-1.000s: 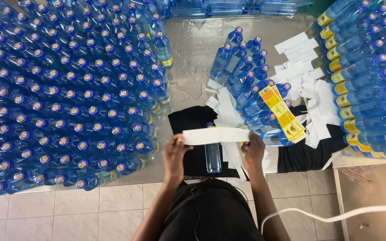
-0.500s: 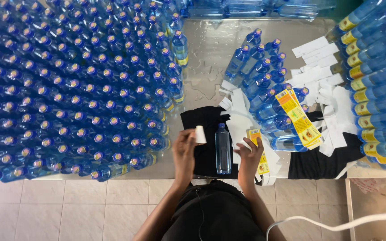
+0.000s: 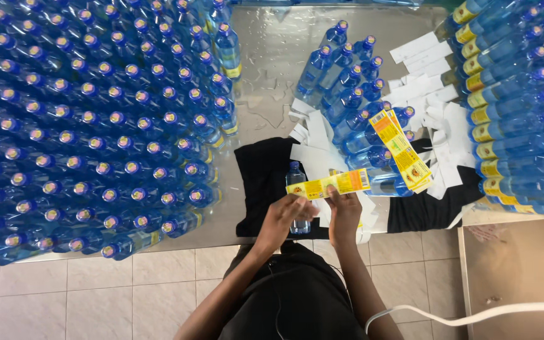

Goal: The person repeatedly picks up a plastic water bottle, peels a yellow label from a sheet, and wraps it around the bottle. The labeled bottles are placed on a table next to stacks of other bottles.

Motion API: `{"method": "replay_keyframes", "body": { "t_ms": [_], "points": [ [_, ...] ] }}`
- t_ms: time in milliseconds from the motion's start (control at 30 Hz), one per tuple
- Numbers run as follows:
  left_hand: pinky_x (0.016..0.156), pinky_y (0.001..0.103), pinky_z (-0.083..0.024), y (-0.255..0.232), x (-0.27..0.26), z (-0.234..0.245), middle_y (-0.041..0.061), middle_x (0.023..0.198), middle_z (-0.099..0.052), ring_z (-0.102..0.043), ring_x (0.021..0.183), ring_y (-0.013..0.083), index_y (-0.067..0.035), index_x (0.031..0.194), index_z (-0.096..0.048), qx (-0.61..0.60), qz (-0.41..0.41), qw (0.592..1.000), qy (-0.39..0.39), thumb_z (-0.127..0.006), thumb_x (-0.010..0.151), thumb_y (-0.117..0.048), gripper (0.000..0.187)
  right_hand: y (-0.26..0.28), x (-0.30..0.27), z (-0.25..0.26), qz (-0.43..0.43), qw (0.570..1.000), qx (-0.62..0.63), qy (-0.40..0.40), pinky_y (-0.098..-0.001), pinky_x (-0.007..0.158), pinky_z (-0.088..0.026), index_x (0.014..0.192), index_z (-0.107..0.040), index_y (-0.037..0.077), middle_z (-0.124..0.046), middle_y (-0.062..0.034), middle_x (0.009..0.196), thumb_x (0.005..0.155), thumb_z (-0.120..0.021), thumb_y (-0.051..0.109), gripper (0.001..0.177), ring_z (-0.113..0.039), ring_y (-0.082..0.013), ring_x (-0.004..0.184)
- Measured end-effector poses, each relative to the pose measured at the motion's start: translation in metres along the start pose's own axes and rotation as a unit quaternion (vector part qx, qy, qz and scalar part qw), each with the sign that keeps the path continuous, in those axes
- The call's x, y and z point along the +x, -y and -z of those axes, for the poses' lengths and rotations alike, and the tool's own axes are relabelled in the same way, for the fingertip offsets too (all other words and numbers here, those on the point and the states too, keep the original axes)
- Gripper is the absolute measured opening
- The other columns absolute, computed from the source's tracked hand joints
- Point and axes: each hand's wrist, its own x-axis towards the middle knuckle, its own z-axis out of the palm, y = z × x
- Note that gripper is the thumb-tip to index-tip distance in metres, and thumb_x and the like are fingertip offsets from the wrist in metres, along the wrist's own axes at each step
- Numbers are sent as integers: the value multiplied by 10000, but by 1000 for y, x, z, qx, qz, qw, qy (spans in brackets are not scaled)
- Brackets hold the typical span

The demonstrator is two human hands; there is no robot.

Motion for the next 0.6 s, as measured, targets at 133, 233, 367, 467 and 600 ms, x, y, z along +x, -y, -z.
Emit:
{"method": "replay_keyframes", "body": {
  "t_ms": [133,233,367,467,600],
  "points": [
    [832,443,-698,51,-13,16,264,1031,-800,-817,946,337,82,1221,-737,-34,135,990,-24,-727,1084,-321,426,11,1,5,-60,996,66,0,-470,1090,-528,1306,-657,71,-679,-88,1218,1036,-781,138,305,-632,-209,1075],
    [973,476,-651,55,-9,7,265,1210,-746,-761,1137,348,122,1343,-641,-136,177,972,-72,-757,1059,-288,513,8,-4,4,-78,993,87,11,-467,1100,-517,1283,-660,85,-658,-58,1219,1023,-796,179,308,-618,-192,1108],
    [1137,419,-549,62,2,0,138,1238,-624,-651,1200,231,69,1374,-545,-219,181,943,-172,-736,1090,-282,491,7,-20,-4,-107,990,87,33,-485,1111,-564,1268,-653,73,-657,-93,1236,1014,-802,182,314,-661,-247,1148],
    [1149,515,-536,80,-1,10,204,1220,-624,-666,1197,329,37,1296,-579,-167,163,942,-241,-815,1040,-264,460,22,-26,-9,-154,986,10,60,-503,1130,-546,1317,-645,17,-662,-132,1210,1041,-779,294,413,-701,-270,1144],
    [1146,485,-515,113,-31,19,210,1261,-637,-643,1223,277,52,1322,-584,-91,152,951,-253,-826,1038,-246,478,-5,-17,15,-200,972,-92,84,-542,1104,-544,1299,-690,-11,-742,-210,1155,1066,-761,359,443,-763,-321,1065]
  ]
}}
